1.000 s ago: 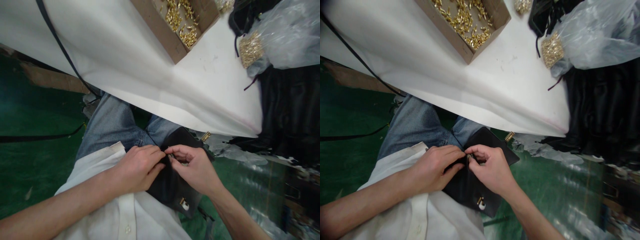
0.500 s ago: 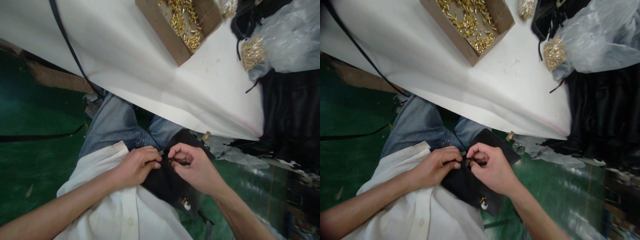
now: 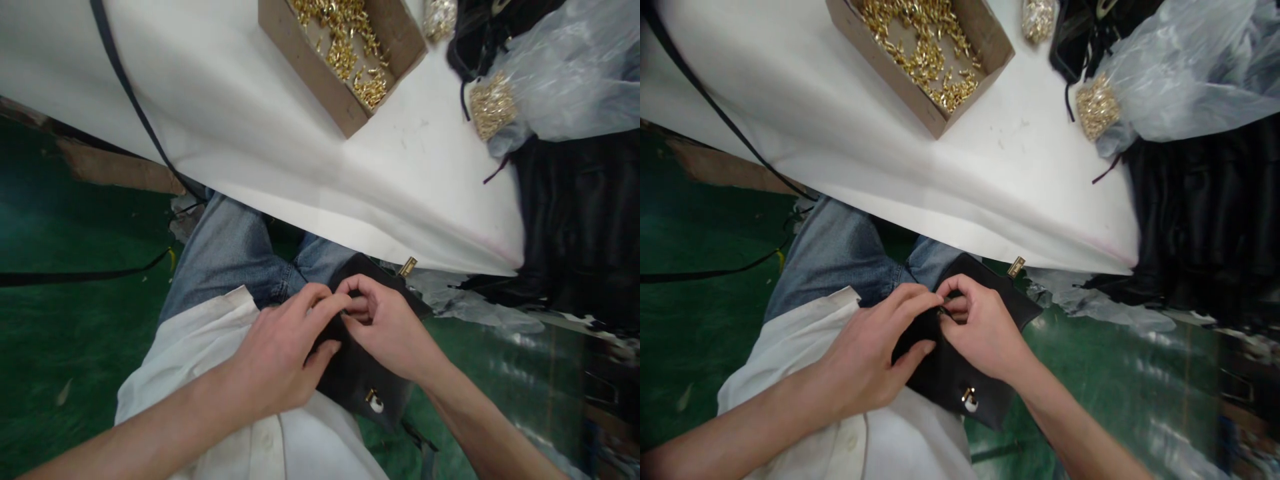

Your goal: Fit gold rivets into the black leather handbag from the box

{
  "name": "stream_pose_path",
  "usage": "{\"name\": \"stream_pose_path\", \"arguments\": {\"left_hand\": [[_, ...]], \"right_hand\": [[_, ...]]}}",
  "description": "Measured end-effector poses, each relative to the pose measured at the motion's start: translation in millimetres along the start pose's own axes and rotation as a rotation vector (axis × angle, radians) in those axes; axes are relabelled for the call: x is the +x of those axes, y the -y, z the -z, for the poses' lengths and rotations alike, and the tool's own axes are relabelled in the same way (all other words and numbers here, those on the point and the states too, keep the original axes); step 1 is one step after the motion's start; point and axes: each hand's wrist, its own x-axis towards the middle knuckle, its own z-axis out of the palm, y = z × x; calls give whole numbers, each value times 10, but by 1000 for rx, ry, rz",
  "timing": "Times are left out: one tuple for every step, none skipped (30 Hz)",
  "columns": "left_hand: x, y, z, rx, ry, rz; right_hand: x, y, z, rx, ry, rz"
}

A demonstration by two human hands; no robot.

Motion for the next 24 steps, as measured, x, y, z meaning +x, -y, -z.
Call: {"name": "stream_pose_path", "arguments": {"left_hand": [[-8,31,-6,46,28,-43],[-8,69,-5,85,59,-83],[-3,106,1,115,86,-117],[7,138,14,134,107,-141],[20,160,30,143,119,-157],[34,172,50,139,121,-167],[50,175,71,123,120,-170],[64,171,93,100,112,-170],[78,164,115,69,111,-166],[91,157,137,32,117,-161],[102,154,159,-5,129,-152],[113,155,180,-33,145,-144],[123,160,200,-52,162,-139],[133,166,217,-66,178,-137],[144,171,231,-84,192,-132],[156,171,240,-107,200,-118],[171,166,243,-137,201,-90],[187,154,241,-169,190,-43],[205,137,234,-196,169,23],[225,116,223,-213,144,100],[243,96,210,-222,123,179],[258,79,196,-225,110,250],[268,67,183,-231,106,306],[272,64,172,-242,110,343]], "right_hand": [[-6,-6,7,1,3,-3],[-12,-12,12,3,9,-2],[-18,-19,15,5,18,-1],[-23,-25,16,6,28,5],[-27,-29,15,5,35,13],[-30,-31,14,3,39,20],[-32,-32,13,2,42,24],[-33,-31,13,4,45,26],[-32,-30,13,8,55,26],[-30,-27,13,14,67,25],[-25,-24,14,20,80,24],[-18,-20,15,25,93,26],[-9,-15,16,28,106,31],[0,-9,15,26,118,38],[9,0,13,22,127,48],[15,9,9,13,136,61],[20,20,4,-1,144,75],[21,32,-3,-24,147,91],[21,43,-11,-57,143,108],[19,53,-19,-96,134,125],[18,61,-27,-136,125,142],[18,68,-36,-172,116,157],[20,74,-45,-203,105,171],[24,79,-53,-230,95,187]]}}
